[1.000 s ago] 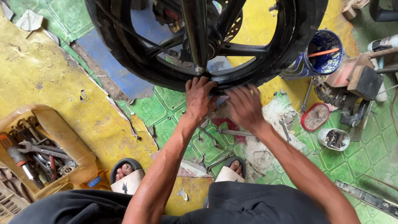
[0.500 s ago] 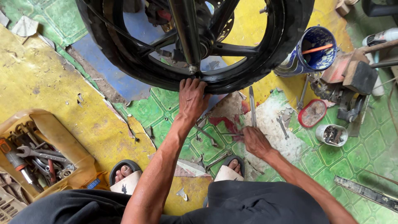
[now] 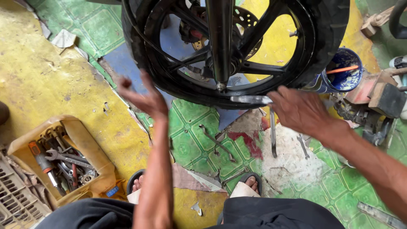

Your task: The person loosens the front axle nut of a motorcycle with a wrench while steadying the wheel, then rocks and pulls the wheel and fork assembly to free it, and finally wipes the rim and hub area with a cloth.

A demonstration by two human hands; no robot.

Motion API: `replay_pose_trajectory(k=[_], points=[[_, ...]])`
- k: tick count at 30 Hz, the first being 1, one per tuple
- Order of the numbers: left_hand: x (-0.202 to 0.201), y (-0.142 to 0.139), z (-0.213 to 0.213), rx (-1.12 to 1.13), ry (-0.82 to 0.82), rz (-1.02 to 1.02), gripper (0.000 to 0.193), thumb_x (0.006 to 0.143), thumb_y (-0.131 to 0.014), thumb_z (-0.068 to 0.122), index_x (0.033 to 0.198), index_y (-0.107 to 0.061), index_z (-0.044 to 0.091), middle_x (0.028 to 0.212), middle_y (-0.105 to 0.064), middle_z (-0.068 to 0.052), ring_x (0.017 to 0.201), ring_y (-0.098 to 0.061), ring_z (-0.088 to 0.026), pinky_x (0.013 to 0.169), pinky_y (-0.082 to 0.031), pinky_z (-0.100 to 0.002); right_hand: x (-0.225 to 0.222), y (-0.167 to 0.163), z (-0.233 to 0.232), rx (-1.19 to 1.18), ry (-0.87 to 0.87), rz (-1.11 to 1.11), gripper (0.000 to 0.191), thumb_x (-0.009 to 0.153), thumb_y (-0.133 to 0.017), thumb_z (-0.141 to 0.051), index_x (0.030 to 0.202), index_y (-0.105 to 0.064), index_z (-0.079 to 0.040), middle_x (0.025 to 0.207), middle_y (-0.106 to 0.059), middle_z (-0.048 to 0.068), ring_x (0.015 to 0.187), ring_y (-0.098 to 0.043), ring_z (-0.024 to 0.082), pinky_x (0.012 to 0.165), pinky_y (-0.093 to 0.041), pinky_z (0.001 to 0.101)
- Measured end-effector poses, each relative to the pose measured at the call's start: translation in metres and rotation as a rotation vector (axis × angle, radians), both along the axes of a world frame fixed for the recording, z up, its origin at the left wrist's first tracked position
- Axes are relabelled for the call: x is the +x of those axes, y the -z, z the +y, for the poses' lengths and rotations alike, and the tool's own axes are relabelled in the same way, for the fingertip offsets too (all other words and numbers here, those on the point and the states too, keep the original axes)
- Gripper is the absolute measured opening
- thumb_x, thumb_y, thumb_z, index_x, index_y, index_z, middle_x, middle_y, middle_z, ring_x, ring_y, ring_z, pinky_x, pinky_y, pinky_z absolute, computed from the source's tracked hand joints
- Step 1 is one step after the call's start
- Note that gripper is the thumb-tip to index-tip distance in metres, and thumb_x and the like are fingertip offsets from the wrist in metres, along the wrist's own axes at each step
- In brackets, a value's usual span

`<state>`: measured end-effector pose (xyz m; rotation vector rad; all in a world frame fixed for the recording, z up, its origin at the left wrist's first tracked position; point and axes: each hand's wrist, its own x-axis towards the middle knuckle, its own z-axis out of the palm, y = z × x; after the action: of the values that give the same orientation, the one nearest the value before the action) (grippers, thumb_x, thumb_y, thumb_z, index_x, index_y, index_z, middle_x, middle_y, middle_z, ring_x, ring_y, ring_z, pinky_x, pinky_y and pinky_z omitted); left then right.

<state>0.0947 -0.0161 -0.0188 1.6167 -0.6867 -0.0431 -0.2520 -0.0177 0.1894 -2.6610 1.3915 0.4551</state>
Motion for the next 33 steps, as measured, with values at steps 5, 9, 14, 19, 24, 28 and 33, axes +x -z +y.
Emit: replay_pose_trajectory(k=[5, 9, 14, 19, 24, 28, 33], points=[[0.042, 0.027, -0.044, -0.214, 0.688, 0.803, 0.071, 0.104, -0.070, 0.039, 0.152, -0.046, -0.008, 0.140, -0.059, -0.013, 0.124, -0.058, -0.023, 0.111, -0.045, -0.037, 0.014, -0.003, -0.025, 0.075, -0.096, 0.178, 0.017, 0.088, -0.059, -0.012, 0.105, -0.060, -0.008, 0.093, -0.064, 0.010, 0.068, -0.070, 0.033, 0.053, -0.056, 0.0440], [0.034, 0.030, -0.044, -0.315, 0.953, 1.161, 0.069, 0.094, -0.071, 0.037, 0.147, -0.046, 0.001, 0.130, -0.068, -0.015, 0.117, -0.068, -0.026, 0.107, -0.055, -0.040, 0.013, 0.002, -0.030, 0.085, -0.166, 0.240, 0.013, 0.088, -0.058, -0.012, 0.101, -0.059, -0.008, 0.088, -0.064, 0.010, 0.068, -0.071, 0.031, 0.052, -0.056, 0.0443], [0.026, 0.023, -0.038, -0.349, 0.858, 1.091, 0.068, 0.090, -0.075, 0.028, 0.147, -0.050, 0.001, 0.123, -0.066, -0.008, 0.105, -0.065, -0.022, 0.093, -0.056, -0.039, 0.018, 0.003, -0.034, 0.095, -0.250, 0.325, 0.014, 0.088, -0.057, -0.013, 0.100, -0.059, -0.007, 0.086, -0.065, 0.010, 0.067, -0.073, 0.028, 0.052, -0.057, 0.0406], [0.018, 0.028, -0.038, -0.339, 0.773, 1.104, 0.065, 0.088, -0.076, 0.027, 0.143, -0.055, -0.001, 0.121, -0.067, -0.009, 0.104, -0.066, -0.023, 0.093, -0.057, -0.038, 0.030, 0.014, -0.039, 0.089, -0.303, 0.369, 0.013, 0.090, -0.056, -0.015, 0.095, -0.066, -0.008, 0.084, -0.071, 0.011, 0.069, -0.074, 0.028, 0.055, -0.057, 0.0412], [0.009, 0.035, -0.034, -0.323, 0.735, 1.143, 0.063, 0.088, -0.075, 0.028, 0.142, -0.057, 0.000, 0.122, -0.067, -0.009, 0.107, -0.065, -0.023, 0.095, -0.055, -0.038, 0.039, 0.032, -0.050, 0.109, -0.401, 0.287, 0.016, 0.087, -0.058, -0.010, 0.080, -0.072, -0.011, 0.082, -0.073, 0.010, 0.071, -0.073, 0.027, 0.060, -0.057, 0.0426], [0.005, 0.033, -0.034, -0.394, 0.766, 1.125, 0.067, 0.088, -0.076, 0.027, 0.145, -0.054, -0.001, 0.133, -0.066, -0.010, 0.115, -0.064, -0.023, 0.102, -0.052, -0.038, 0.063, 0.050, -0.031, 0.060, -0.372, 0.285, 0.013, 0.075, -0.066, -0.008, 0.081, -0.073, -0.017, 0.085, -0.071, 0.005, 0.080, -0.072, 0.025, 0.062, -0.057, 0.0436], [-0.006, 0.032, -0.032, -0.429, 0.765, 1.155, 0.068, 0.090, -0.076, 0.027, 0.147, -0.053, -0.002, 0.138, -0.064, -0.010, 0.123, -0.062, -0.024, 0.110, -0.049, -0.038, 0.078, 0.074, 0.036, 0.112, -0.089, 0.833, 0.008, 0.084, -0.069, -0.006, 0.089, -0.075, -0.005, 0.084, -0.069, 0.002, 0.075, -0.075, 0.015, 0.056, -0.054, 0.0278]])
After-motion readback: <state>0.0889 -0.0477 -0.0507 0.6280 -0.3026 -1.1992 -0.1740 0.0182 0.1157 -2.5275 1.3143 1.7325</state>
